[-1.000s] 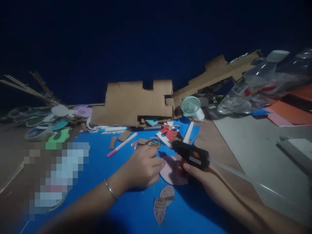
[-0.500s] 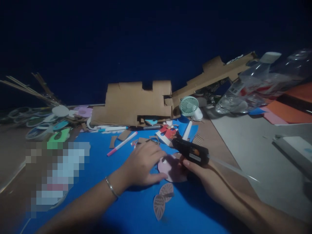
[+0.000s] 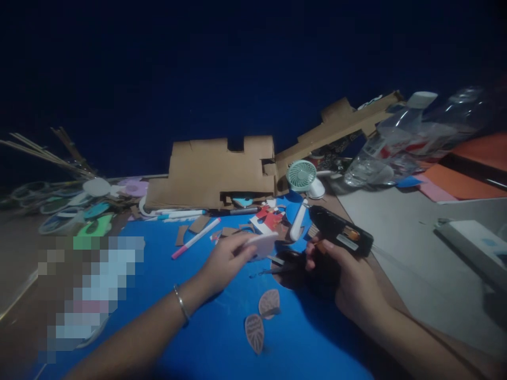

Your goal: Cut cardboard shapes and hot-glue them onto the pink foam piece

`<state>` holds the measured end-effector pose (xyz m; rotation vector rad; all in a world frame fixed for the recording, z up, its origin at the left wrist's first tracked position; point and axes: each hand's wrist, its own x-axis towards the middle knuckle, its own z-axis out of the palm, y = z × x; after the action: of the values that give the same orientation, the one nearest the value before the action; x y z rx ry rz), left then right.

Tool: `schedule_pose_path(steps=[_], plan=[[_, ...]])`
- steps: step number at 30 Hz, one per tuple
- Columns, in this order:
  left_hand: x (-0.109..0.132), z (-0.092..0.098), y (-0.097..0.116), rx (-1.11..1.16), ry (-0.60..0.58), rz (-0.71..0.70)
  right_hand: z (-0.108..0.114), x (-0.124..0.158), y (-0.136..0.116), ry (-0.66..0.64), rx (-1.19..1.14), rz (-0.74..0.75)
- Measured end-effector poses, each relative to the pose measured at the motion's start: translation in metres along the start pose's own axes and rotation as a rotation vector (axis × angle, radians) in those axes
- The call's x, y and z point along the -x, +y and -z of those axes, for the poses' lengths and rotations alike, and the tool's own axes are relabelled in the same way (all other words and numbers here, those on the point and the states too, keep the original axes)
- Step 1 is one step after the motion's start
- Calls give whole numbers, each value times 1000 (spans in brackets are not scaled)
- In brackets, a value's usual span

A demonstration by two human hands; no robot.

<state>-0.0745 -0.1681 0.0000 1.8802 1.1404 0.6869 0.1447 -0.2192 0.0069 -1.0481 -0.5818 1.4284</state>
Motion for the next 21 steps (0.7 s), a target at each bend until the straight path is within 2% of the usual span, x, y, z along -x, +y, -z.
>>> schedule_pose_path(steps=[3, 6, 9, 12, 21], plan=[[-3, -2, -7, 275, 152, 144, 1, 0, 4, -19, -6, -21], [-5, -5, -5, 591, 232, 214, 2, -1, 7, -9, 22, -11], [-6, -6, 2, 788, 319, 308, 3, -2, 8, -11, 45, -12], [-4, -7, 6, 872, 358, 381, 5, -2, 10, -33, 73, -4], [2, -9, -6, 847, 328, 313, 2, -3, 11, -28, 100, -50]])
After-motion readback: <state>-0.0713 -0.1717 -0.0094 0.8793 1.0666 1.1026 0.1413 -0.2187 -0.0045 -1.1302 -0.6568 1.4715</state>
